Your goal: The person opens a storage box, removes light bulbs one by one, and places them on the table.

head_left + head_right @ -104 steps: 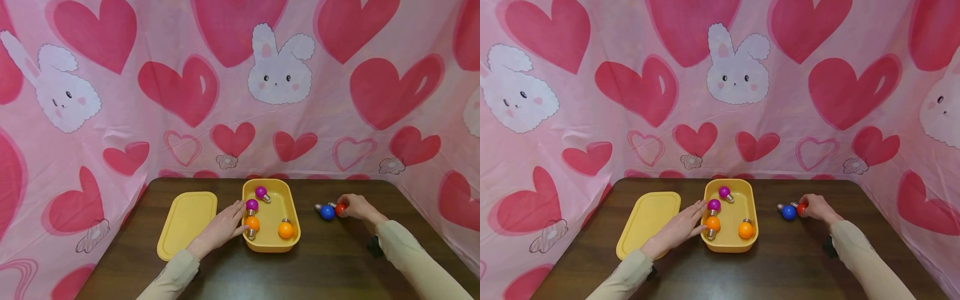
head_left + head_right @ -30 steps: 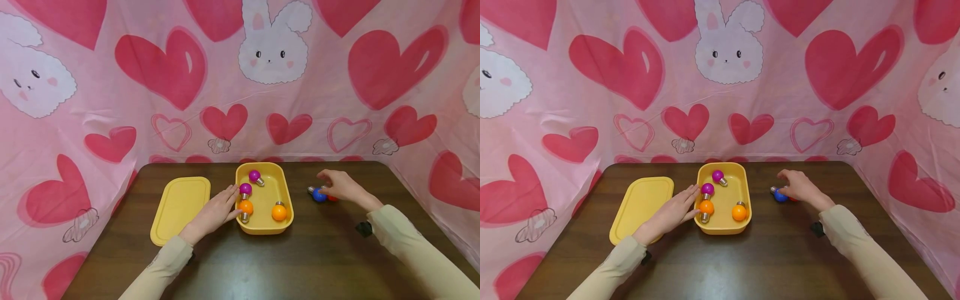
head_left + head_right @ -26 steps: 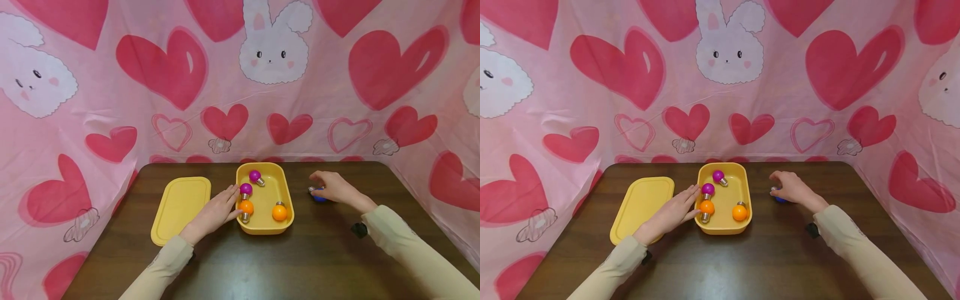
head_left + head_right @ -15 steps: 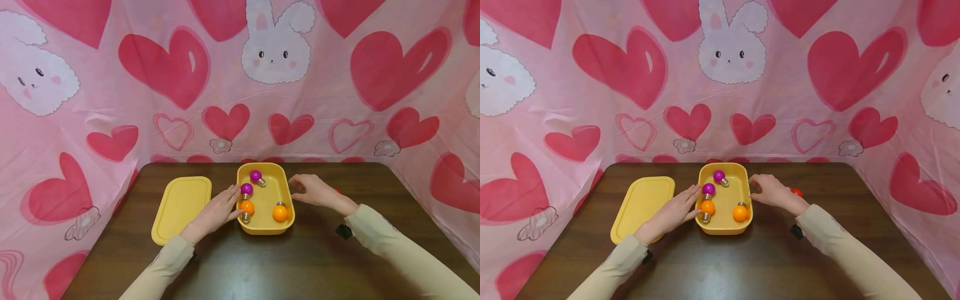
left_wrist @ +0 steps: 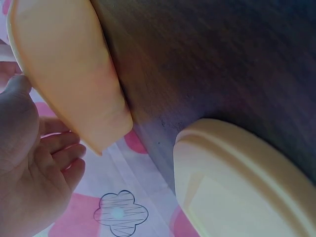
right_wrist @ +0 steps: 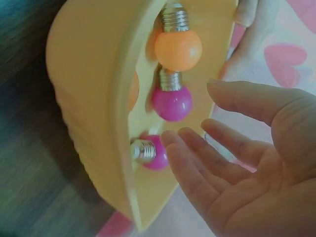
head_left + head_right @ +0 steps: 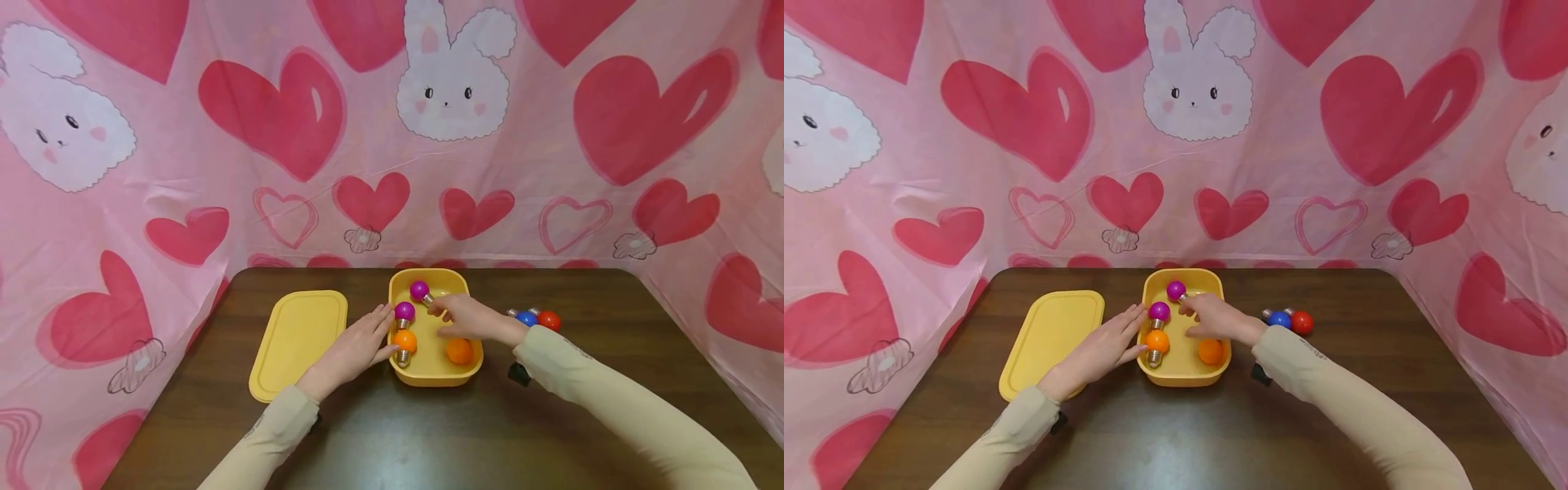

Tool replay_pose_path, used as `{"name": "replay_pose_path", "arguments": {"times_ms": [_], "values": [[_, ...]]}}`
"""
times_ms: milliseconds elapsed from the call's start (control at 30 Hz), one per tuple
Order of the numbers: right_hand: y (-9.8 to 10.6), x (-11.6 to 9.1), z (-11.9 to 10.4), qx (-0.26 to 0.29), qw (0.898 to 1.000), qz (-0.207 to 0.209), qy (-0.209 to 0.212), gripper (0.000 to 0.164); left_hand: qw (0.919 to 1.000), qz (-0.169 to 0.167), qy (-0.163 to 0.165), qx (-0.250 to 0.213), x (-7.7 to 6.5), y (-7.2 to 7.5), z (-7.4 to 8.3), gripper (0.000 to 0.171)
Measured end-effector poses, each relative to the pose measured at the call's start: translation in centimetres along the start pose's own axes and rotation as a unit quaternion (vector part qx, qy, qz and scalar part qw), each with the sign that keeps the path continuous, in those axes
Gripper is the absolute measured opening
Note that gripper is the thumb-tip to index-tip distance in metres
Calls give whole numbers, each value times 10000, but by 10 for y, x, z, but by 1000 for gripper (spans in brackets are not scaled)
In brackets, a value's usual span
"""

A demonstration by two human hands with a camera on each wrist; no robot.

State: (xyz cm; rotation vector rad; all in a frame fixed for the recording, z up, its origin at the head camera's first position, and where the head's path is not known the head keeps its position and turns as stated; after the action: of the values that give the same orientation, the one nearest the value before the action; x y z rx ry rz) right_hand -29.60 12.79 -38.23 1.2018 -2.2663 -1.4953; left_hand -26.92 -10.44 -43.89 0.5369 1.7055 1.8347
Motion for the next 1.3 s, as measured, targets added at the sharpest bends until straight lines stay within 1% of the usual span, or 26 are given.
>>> {"name": "replay_pose_path", "arguments": {"times_ms": [100,233,333,467,600,800,1000,1133,1300], "values": [[-2,8,-5,36,9998,-168,-74,36,10000,17,-20,0,-1,0,2,73],[-5,17,-11,-77,9995,-312,-27,37,10000,-16,22,-6,-1,0,2,73],[-8,23,-14,-37,9989,-465,12,38,10000,-43,36,-53,-1,0,2,74],[-14,29,-15,-42,9978,-663,40,37,10000,33,-30,-86,-1,-1,2,73],[-19,34,-15,-127,9970,-749,116,38,9999,121,-67,13,0,-2,2,73],[-20,36,-17,-19,9955,-927,183,41,9999,110,-63,48,0,-1,2,73],[-19,35,-18,-31,9943,-1066,41,40,10000,46,-10,25,-1,0,1,73],[-19,35,-19,-83,9930,-1180,3,34,10000,37,15,14,-1,0,1,73],[-20,35,-19,-61,9926,-1211,-64,26,10000,94,12,32,-1,0,0,72]]}}
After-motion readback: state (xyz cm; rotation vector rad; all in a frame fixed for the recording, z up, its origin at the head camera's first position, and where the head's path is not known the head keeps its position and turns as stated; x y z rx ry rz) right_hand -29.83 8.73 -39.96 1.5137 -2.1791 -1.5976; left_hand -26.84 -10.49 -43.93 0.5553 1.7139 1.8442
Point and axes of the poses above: each hand's wrist, its own x-axis towards the middle knuckle, its own y-axis out of the back of the hand, z = x × y, the point moved 2 cm from there along x, towards the middle knuckle, and after that the axes turned 14 degrees about -z, right-handed, at the moved point
